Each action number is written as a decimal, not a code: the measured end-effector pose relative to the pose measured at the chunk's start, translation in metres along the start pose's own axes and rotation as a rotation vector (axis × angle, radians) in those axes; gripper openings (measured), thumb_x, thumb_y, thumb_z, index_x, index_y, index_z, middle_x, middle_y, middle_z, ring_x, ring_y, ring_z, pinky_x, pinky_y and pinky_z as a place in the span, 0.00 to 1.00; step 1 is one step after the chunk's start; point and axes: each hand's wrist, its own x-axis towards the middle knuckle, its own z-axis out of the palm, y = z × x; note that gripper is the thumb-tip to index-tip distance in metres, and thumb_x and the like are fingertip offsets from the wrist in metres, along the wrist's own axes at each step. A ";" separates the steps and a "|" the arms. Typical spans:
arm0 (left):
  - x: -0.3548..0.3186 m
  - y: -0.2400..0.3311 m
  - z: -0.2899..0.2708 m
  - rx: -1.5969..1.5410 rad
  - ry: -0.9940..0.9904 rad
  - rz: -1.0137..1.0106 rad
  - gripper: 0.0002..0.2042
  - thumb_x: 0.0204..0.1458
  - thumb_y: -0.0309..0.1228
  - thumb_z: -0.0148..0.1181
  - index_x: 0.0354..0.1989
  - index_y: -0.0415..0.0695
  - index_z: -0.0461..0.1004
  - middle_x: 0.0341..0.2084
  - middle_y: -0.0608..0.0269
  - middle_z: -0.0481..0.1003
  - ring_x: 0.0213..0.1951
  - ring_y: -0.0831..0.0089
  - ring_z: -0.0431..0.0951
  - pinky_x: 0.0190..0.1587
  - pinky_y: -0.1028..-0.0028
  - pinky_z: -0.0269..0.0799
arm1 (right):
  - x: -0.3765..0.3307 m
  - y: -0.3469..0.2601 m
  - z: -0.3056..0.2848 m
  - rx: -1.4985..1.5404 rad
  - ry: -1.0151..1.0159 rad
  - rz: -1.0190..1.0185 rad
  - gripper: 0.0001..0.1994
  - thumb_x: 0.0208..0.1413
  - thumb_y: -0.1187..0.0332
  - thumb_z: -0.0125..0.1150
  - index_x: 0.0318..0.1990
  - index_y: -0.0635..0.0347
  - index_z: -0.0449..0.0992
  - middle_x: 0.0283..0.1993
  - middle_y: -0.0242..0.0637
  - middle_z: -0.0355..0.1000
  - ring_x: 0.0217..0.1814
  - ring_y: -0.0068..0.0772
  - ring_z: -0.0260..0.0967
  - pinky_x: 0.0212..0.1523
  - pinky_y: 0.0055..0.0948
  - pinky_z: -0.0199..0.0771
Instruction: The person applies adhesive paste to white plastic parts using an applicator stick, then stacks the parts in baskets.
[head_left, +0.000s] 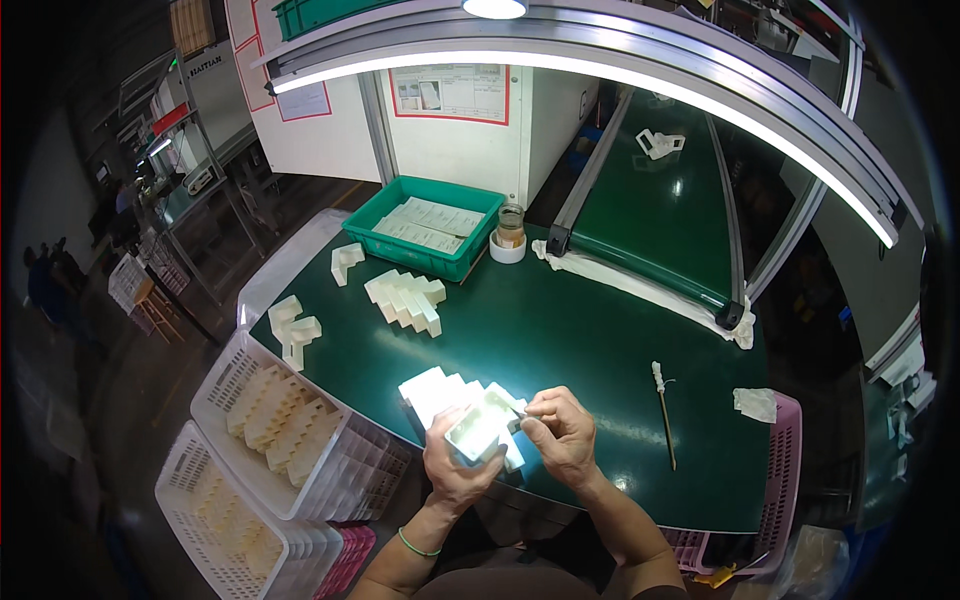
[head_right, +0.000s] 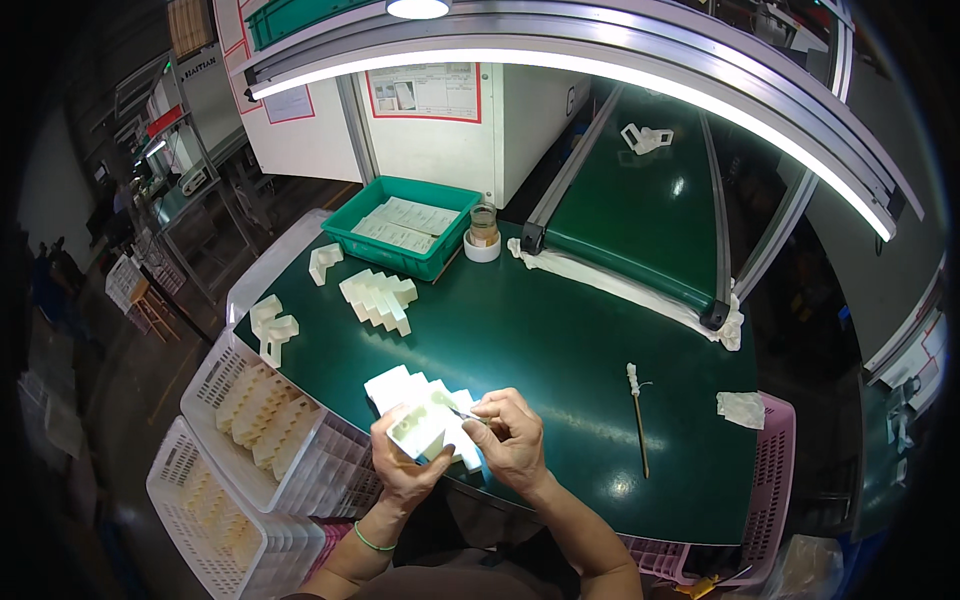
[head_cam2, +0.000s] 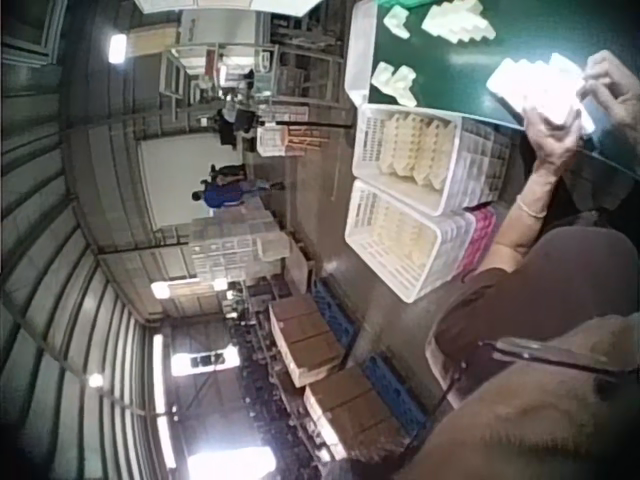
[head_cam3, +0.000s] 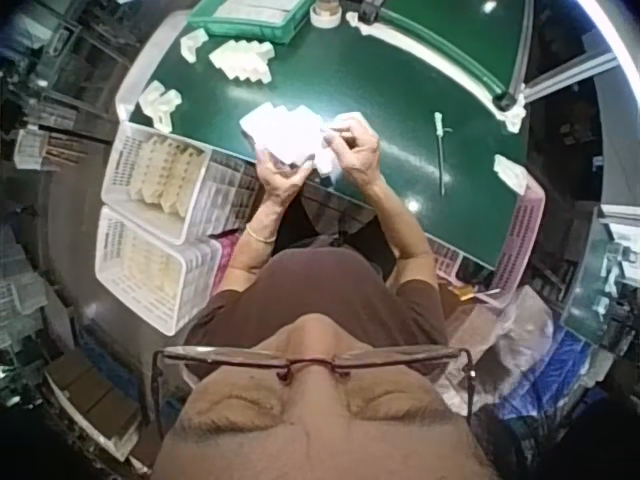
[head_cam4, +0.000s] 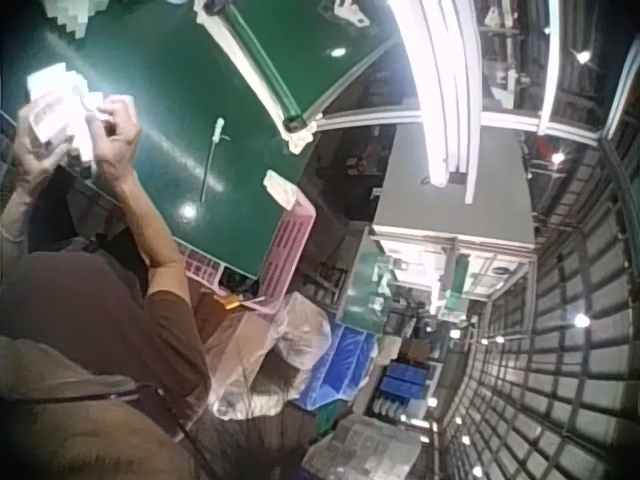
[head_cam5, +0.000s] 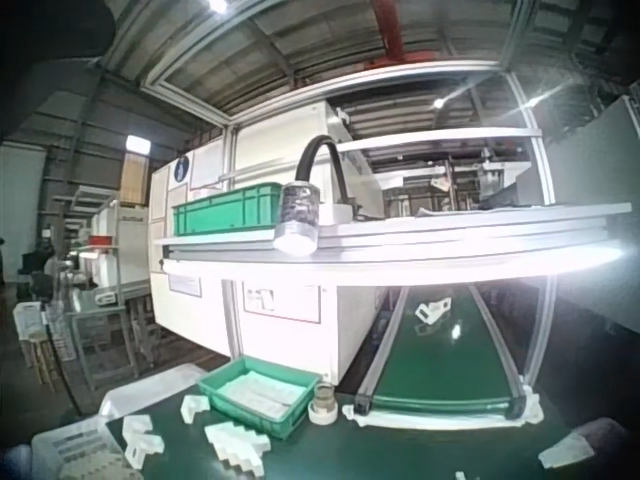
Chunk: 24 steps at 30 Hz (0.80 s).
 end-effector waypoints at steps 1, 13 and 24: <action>0.000 0.001 0.005 -0.261 0.013 -0.227 0.31 0.42 0.29 0.70 0.52 0.38 0.58 0.45 0.54 0.68 0.44 0.68 0.71 0.48 0.71 0.70 | -0.005 -0.002 -0.001 0.103 -0.054 0.112 0.07 0.48 0.73 0.67 0.32 0.64 0.75 0.32 0.32 0.66 0.24 0.13 0.61 0.20 0.16 0.60; 0.034 -0.078 -0.050 -0.004 0.235 -0.350 0.25 0.53 0.34 0.57 0.56 0.35 0.59 0.54 0.49 0.63 0.57 0.59 0.63 0.61 0.62 0.55 | -0.051 -0.002 -0.057 0.148 -0.154 0.689 0.07 0.57 0.71 0.57 0.34 0.66 0.74 0.27 0.29 0.71 0.28 0.13 0.63 0.29 0.15 0.62; 0.008 -0.137 -0.068 0.062 0.222 -0.517 0.20 0.51 0.34 0.56 0.51 0.36 0.67 0.48 0.49 0.70 0.52 0.57 0.69 0.53 0.63 0.64 | 0.003 0.032 -0.034 -0.548 -0.542 0.638 0.13 0.49 0.63 0.67 0.27 0.66 0.79 0.18 0.33 0.71 0.21 0.19 0.66 0.23 0.22 0.64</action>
